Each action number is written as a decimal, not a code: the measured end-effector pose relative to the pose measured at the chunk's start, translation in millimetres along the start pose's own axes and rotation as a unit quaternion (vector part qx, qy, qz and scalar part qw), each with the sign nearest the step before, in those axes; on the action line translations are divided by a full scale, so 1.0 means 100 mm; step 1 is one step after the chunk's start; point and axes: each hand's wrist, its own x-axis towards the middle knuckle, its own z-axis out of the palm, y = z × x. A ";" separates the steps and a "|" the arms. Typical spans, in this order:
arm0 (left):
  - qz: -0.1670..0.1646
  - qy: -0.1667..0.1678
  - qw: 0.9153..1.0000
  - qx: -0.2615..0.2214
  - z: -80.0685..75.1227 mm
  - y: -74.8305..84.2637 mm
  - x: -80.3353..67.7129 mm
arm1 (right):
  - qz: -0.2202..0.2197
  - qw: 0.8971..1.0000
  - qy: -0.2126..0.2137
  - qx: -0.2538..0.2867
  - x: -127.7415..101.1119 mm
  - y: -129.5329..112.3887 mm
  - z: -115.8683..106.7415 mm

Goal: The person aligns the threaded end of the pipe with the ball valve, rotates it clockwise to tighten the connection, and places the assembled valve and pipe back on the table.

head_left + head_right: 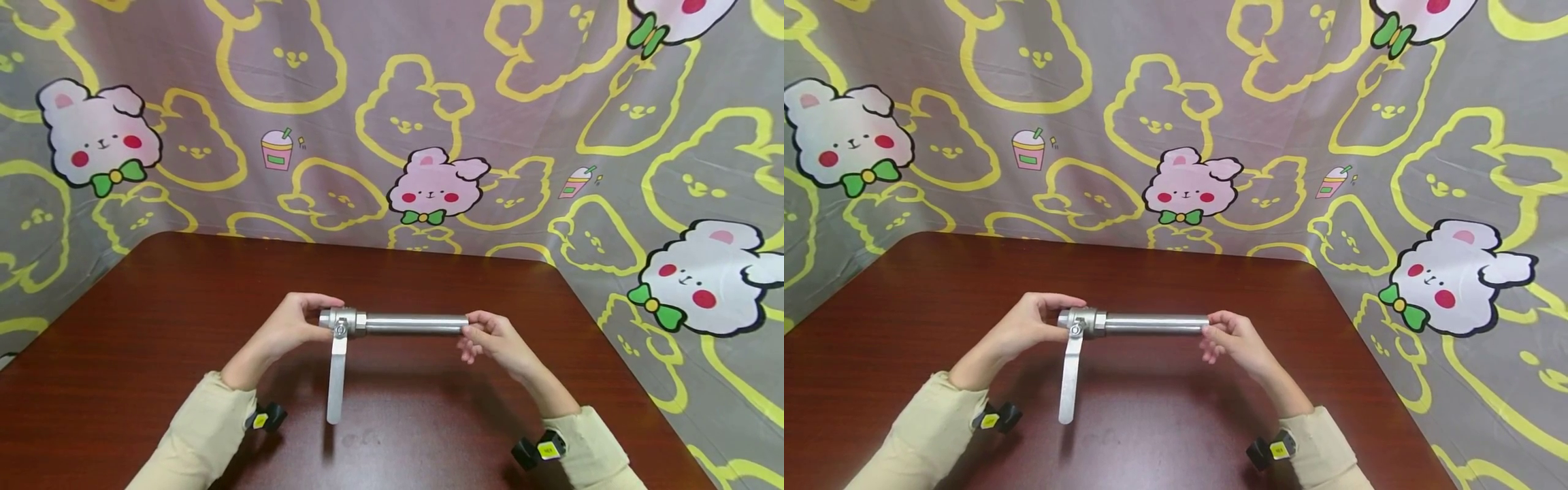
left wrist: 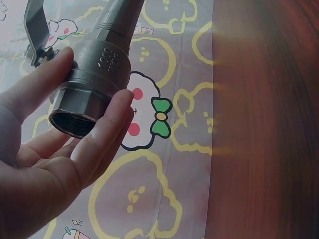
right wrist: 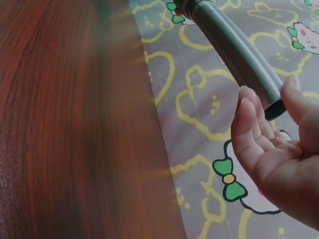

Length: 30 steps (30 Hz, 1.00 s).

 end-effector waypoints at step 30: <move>-0.003 -0.003 1.000 -0.004 0.03 -0.05 0.03 | 0.016 0.998 0.007 -0.066 0.01 0.01 0.01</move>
